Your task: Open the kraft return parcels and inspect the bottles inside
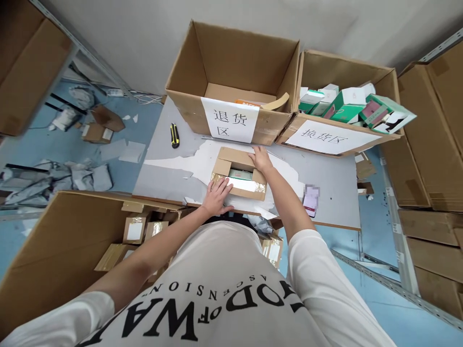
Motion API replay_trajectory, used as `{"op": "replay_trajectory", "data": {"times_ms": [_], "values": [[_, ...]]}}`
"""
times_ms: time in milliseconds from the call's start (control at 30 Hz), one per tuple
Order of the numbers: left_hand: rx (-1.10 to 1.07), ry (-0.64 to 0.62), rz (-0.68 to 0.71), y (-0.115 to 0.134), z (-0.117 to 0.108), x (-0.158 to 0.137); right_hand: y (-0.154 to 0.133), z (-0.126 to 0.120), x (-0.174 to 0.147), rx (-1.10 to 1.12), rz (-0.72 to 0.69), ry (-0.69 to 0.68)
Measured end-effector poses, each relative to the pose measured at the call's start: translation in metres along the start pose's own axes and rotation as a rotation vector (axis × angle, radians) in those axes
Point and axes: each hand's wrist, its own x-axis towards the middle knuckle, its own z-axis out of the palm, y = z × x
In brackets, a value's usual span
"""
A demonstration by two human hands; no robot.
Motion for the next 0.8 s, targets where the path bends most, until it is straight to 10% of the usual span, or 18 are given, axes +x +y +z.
{"op": "replay_trajectory", "data": {"times_ms": [133, 300, 467, 800], "values": [[-0.070, 0.046, 0.034, -0.020, -0.015, 0.003, -0.012, -0.015, -0.036, -0.047, -0.214, 0.137], [-0.128, 0.113, 0.128, -0.082, -0.043, 0.019, -0.044, -0.021, -0.092, -0.119, -0.506, -0.179], [-0.050, 0.070, 0.183, -0.117, -0.064, 0.046, -0.066, -0.011, -0.095, -0.210, -0.295, -0.318], [0.106, -0.201, 0.374, -0.108, -0.063, 0.078, -0.087, -0.016, -0.094, -0.259, -0.201, -0.419]]}}
